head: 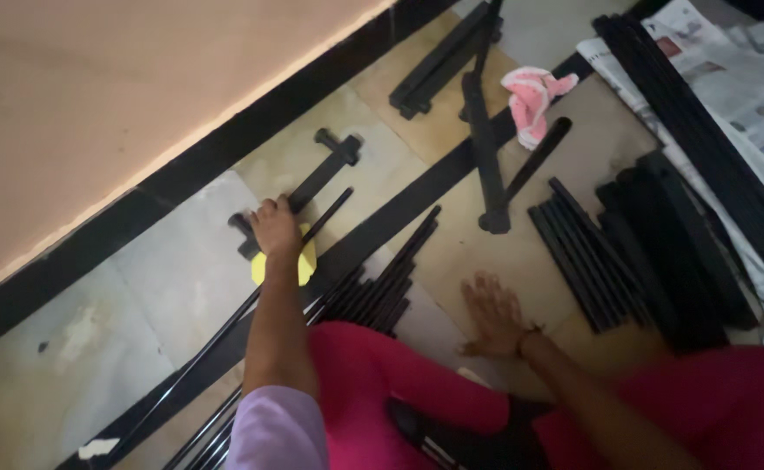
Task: The person sits on the floor and assembles black metal furniture components by hand. They insert rods into cross-brackets and tighten them, building a frame structure from scattered parts.
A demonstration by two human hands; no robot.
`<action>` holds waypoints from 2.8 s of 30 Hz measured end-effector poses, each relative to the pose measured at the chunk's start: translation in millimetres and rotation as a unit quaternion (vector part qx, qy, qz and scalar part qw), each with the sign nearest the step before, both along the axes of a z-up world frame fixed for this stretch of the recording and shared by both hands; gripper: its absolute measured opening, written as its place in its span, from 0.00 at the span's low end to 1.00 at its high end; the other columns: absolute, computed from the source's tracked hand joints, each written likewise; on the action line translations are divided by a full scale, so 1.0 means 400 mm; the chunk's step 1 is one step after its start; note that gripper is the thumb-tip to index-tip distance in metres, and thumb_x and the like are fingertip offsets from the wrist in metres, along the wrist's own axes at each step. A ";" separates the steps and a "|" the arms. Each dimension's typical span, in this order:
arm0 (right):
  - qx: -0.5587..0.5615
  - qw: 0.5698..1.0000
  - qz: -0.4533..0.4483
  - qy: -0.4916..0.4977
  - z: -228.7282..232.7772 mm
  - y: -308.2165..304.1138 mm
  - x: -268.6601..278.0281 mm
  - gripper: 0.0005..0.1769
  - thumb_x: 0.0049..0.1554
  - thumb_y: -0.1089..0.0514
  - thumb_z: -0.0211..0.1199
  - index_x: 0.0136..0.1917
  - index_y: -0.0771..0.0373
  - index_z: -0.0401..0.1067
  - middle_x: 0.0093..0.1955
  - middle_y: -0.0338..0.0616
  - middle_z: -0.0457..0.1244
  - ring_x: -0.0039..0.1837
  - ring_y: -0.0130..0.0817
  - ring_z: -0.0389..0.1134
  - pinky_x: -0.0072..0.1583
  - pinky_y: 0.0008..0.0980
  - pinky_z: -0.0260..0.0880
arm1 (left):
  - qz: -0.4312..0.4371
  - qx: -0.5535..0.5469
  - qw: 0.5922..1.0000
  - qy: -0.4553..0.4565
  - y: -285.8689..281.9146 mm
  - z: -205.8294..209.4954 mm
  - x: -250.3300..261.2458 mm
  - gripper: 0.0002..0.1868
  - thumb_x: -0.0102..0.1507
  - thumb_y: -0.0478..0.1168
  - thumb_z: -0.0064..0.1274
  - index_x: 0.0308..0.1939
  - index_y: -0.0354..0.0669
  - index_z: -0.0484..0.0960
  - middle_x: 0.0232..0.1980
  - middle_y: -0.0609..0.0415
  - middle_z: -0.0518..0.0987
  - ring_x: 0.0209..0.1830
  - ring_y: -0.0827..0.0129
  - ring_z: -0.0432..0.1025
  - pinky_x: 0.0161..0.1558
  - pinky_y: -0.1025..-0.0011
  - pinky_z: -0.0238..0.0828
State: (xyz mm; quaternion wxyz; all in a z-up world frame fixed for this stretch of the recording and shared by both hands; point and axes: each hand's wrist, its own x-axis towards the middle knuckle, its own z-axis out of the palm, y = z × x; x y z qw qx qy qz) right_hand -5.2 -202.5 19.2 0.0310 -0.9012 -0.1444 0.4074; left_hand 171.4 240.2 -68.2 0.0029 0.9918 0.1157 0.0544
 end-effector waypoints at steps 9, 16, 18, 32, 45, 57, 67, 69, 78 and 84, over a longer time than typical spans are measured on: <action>0.034 0.999 0.010 -0.001 -0.022 -0.020 0.001 0.75 0.52 0.23 0.64 0.83 0.53 0.12 0.85 0.57 0.08 0.84 0.59 0.07 0.79 0.61 0.14 | -0.063 -0.094 0.989 -0.100 -0.133 0.287 -0.141 0.25 0.62 0.42 0.55 0.64 0.46 0.76 0.60 0.46 0.75 0.60 0.50 0.69 0.58 0.50 0.61; 0.090 0.994 0.010 -0.056 -0.073 -0.063 -0.001 0.68 0.52 0.27 0.64 0.84 0.50 0.23 0.84 0.53 0.18 0.83 0.55 0.18 0.77 0.59 0.25 | -0.193 -0.220 0.956 0.007 -0.196 0.581 -0.324 0.21 0.63 0.44 0.56 0.60 0.47 0.81 0.53 0.45 0.80 0.52 0.46 0.75 0.51 0.53 0.71; 0.190 0.979 -0.024 -0.075 -0.074 -0.118 0.027 0.60 0.53 0.33 0.63 0.82 0.52 0.30 0.79 0.52 0.28 0.78 0.52 0.28 0.74 0.56 0.34 | -0.233 -0.307 0.920 0.063 -0.219 0.630 -0.353 0.22 0.61 0.44 0.56 0.59 0.44 0.81 0.52 0.44 0.82 0.51 0.49 0.77 0.52 0.57 0.72; 0.383 0.776 -0.496 -0.066 0.030 -0.576 -0.005 0.26 0.63 0.43 0.56 0.69 0.57 0.71 0.61 0.51 0.67 0.54 0.41 0.71 0.55 0.44 0.78 | -0.446 -0.369 0.756 0.306 -0.656 0.423 -0.350 0.34 0.44 0.48 0.73 0.52 0.45 0.82 0.48 0.47 0.84 0.50 0.57 0.78 0.52 0.63 0.73; 0.165 0.938 -0.268 -0.145 -0.115 -0.578 0.002 0.20 0.61 0.44 0.61 0.58 0.57 0.80 0.58 0.50 0.72 0.59 0.43 0.74 0.63 0.42 0.72 | -0.435 -0.118 0.884 0.127 -0.732 0.344 -0.389 0.25 0.54 0.36 0.61 0.55 0.64 0.83 0.51 0.53 0.82 0.59 0.55 0.74 0.61 0.48 0.64; 0.210 0.853 -0.353 -0.323 -0.064 -0.537 -0.022 0.14 0.55 0.61 0.67 0.56 0.57 0.81 0.54 0.51 0.72 0.55 0.44 0.75 0.59 0.41 0.74 | -0.407 -0.203 0.883 -0.118 -0.729 0.382 -0.502 0.29 0.56 0.47 0.65 0.62 0.49 0.79 0.66 0.42 0.71 0.72 0.45 0.60 0.72 0.41 0.47; 0.041 0.899 -0.321 -0.294 0.115 -0.579 0.112 0.12 0.59 0.49 0.66 0.54 0.53 0.81 0.54 0.50 0.71 0.57 0.52 0.72 0.59 0.49 0.71 | -0.424 -0.259 0.841 -0.216 -0.733 0.376 -0.562 0.08 0.62 0.39 0.62 0.41 0.42 0.81 0.48 0.47 0.77 0.48 0.51 0.70 0.48 0.53 0.65; 0.038 0.897 -0.287 -0.335 0.088 -0.584 0.120 0.12 0.60 0.48 0.63 0.54 0.51 0.82 0.55 0.51 0.71 0.58 0.52 0.72 0.60 0.50 0.72 | -0.439 -0.254 0.835 -0.214 -0.736 0.373 -0.561 0.06 0.62 0.38 0.61 0.39 0.41 0.81 0.44 0.48 0.76 0.44 0.52 0.70 0.45 0.54 0.64; -0.026 0.895 -0.345 -0.282 -0.038 -0.566 0.137 0.31 0.56 0.44 0.68 0.70 0.51 0.68 0.70 0.55 0.58 0.66 0.59 0.66 0.63 0.58 0.68 | -0.417 -0.258 0.849 -0.198 -0.742 0.345 -0.547 0.05 0.61 0.38 0.60 0.38 0.41 0.81 0.37 0.48 0.75 0.39 0.53 0.71 0.42 0.57 0.68; -0.082 0.898 -0.333 -0.278 -0.053 -0.552 0.136 0.27 0.56 0.44 0.69 0.65 0.57 0.75 0.73 0.54 0.57 0.66 0.57 0.68 0.62 0.53 0.71 | -0.406 -0.283 0.848 -0.188 -0.739 0.339 -0.552 0.05 0.60 0.36 0.60 0.37 0.40 0.81 0.36 0.47 0.75 0.38 0.51 0.72 0.42 0.57 0.70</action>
